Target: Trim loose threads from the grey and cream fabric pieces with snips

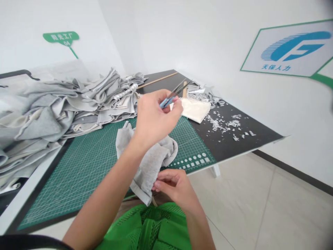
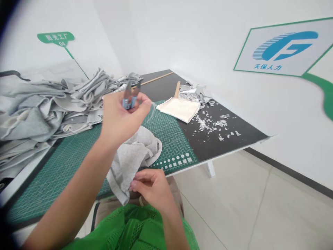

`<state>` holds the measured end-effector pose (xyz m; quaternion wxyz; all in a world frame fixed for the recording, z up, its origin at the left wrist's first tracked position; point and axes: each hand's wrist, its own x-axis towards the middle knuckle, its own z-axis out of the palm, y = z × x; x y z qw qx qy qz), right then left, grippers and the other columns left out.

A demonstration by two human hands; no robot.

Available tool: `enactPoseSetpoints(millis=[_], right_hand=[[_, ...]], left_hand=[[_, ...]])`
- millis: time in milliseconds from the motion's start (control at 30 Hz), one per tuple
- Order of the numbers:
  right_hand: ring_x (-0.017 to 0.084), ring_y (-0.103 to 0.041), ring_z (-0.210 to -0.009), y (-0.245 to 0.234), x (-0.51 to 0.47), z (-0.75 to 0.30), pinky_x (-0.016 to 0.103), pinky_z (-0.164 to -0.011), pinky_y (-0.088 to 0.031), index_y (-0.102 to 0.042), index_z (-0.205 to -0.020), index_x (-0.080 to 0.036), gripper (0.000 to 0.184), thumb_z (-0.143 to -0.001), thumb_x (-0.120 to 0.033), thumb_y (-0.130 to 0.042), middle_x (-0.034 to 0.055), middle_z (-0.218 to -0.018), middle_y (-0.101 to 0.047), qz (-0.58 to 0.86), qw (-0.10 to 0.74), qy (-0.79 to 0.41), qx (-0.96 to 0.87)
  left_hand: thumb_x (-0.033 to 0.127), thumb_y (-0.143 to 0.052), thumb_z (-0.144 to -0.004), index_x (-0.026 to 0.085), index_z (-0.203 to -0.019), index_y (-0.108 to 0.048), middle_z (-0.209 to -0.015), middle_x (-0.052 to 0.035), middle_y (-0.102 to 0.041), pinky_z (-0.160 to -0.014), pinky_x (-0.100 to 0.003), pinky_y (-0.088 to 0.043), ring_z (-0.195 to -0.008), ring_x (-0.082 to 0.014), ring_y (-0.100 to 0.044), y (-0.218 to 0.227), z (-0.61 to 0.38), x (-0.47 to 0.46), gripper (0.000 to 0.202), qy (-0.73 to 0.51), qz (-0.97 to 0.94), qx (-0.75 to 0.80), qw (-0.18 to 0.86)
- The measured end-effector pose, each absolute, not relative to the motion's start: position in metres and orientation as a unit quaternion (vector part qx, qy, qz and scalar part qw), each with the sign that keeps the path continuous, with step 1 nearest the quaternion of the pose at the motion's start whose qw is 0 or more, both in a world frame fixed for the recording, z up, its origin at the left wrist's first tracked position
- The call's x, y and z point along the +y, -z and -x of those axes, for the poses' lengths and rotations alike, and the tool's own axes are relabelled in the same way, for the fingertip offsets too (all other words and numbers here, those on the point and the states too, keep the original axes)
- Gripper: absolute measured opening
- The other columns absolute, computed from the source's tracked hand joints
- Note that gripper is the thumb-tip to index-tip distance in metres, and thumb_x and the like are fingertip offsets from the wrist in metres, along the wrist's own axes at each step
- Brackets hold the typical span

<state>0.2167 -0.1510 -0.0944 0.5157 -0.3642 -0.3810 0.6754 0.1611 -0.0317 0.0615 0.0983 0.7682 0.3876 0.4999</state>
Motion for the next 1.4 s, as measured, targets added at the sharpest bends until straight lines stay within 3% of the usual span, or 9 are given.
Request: enactPoseSetpoints(millis=[200,333,533,733,833,933,1133,1267,1400], right_hand=[[0.016,-0.070,-0.070,0.096,-0.145,-0.219,0.032,-0.078,-0.058,-0.074,-0.074,-0.017,0.016,-0.082,-0.020,-0.060,0.0010,-0.072,-0.073,0.335,0.518,-0.673,-0.408],[0.015,-0.069,-0.069,0.097,-0.144,-0.228,0.026,-0.073,-0.056,-0.072,-0.073,-0.016,0.015,-0.077,-0.011,-0.059,-0.0003,-0.069,-0.072,0.305,0.498,-0.689,-0.428],[0.015,-0.068,-0.072,0.097,-0.145,-0.231,0.024,-0.071,-0.053,-0.070,-0.078,-0.017,0.004,-0.075,-0.014,-0.068,0.0000,-0.075,-0.071,0.290,0.476,-0.699,-0.447],[0.013,-0.062,-0.066,0.098,-0.144,-0.225,0.022,-0.063,-0.048,-0.064,-0.069,-0.016,0.011,-0.079,-0.017,-0.068,-0.0003,-0.069,-0.067,0.321,0.485,-0.687,-0.436],[0.014,-0.064,-0.067,0.097,-0.144,-0.225,0.022,-0.065,-0.049,-0.064,-0.067,-0.015,0.014,-0.075,-0.019,-0.075,0.0000,-0.069,-0.068,0.321,0.480,-0.701,-0.419],[0.015,-0.066,-0.068,0.096,-0.144,-0.222,0.023,-0.066,-0.050,-0.067,-0.068,-0.015,0.018,-0.069,-0.022,-0.083,0.0020,-0.072,-0.072,0.330,0.481,-0.710,-0.393],[0.011,-0.062,-0.056,0.098,-0.142,-0.214,0.020,-0.056,-0.047,-0.064,-0.064,-0.016,0.030,-0.056,-0.025,-0.092,-0.0018,-0.061,-0.069,0.372,0.522,-0.688,-0.340],[0.013,-0.065,-0.057,0.095,-0.141,-0.215,0.024,-0.058,-0.054,-0.071,-0.074,-0.016,0.034,-0.055,-0.033,-0.092,-0.0003,-0.065,-0.073,0.375,0.545,-0.676,-0.323],[0.013,-0.065,-0.057,0.088,-0.144,-0.216,0.024,-0.058,-0.055,-0.072,-0.073,-0.016,0.030,-0.058,-0.035,-0.091,0.0009,-0.067,-0.074,0.381,0.554,-0.667,-0.321]], left_hand=[[0.018,-0.058,-0.080,0.017,-0.056,-0.052,-0.051,0.0013,-0.048,-0.052,-0.027,-0.031,-0.049,-0.0104,-0.040,-0.042,-0.231,0.015,0.025,-0.364,-0.849,0.377,0.067],[0.019,-0.057,-0.082,0.018,-0.057,-0.052,-0.055,-0.0022,-0.054,-0.057,-0.030,-0.036,-0.055,-0.0156,-0.051,-0.030,-0.258,0.032,0.025,-0.304,-0.875,0.374,0.036],[0.017,-0.054,-0.089,0.014,-0.078,-0.064,-0.084,-0.0114,-0.068,-0.077,-0.037,-0.047,-0.089,-0.0269,-0.066,-0.002,-0.296,0.052,0.015,-0.230,-0.889,0.397,-0.006],[0.035,-0.064,-0.093,0.012,-0.101,-0.065,-0.104,-0.0070,-0.067,-0.088,-0.042,-0.054,-0.098,-0.0206,-0.065,0.025,-0.298,0.063,0.024,-0.137,-0.890,0.436,-0.006],[0.026,-0.065,-0.091,0.016,-0.105,-0.069,-0.103,-0.0075,-0.069,-0.087,-0.042,-0.054,-0.098,-0.0227,-0.066,0.012,-0.282,0.059,0.018,-0.127,-0.895,0.428,-0.001],[0.014,-0.062,-0.086,0.023,-0.111,-0.073,-0.099,-0.0089,-0.072,-0.082,-0.040,-0.052,-0.097,-0.0279,-0.067,-0.015,-0.263,0.047,0.029,-0.155,-0.898,0.412,-0.003],[0.036,-0.065,-0.088,0.024,-0.109,-0.075,-0.092,-0.0040,-0.075,-0.073,-0.031,-0.049,-0.078,-0.0204,-0.066,-0.061,-0.194,-0.005,0.027,-0.233,-0.892,0.387,0.021],[0.034,-0.073,-0.081,0.026,-0.098,-0.076,-0.078,0.0043,-0.075,-0.058,-0.021,-0.047,-0.055,-0.0098,-0.060,-0.051,-0.114,-0.069,0.019,-0.257,-0.880,0.394,0.066],[0.021,-0.071,-0.077,0.026,-0.094,-0.070,-0.071,0.0081,-0.072,-0.053,-0.018,-0.043,-0.054,-0.0086,-0.063,-0.008,-0.052,-0.139,0.019,-0.249,-0.865,0.429,0.075]])
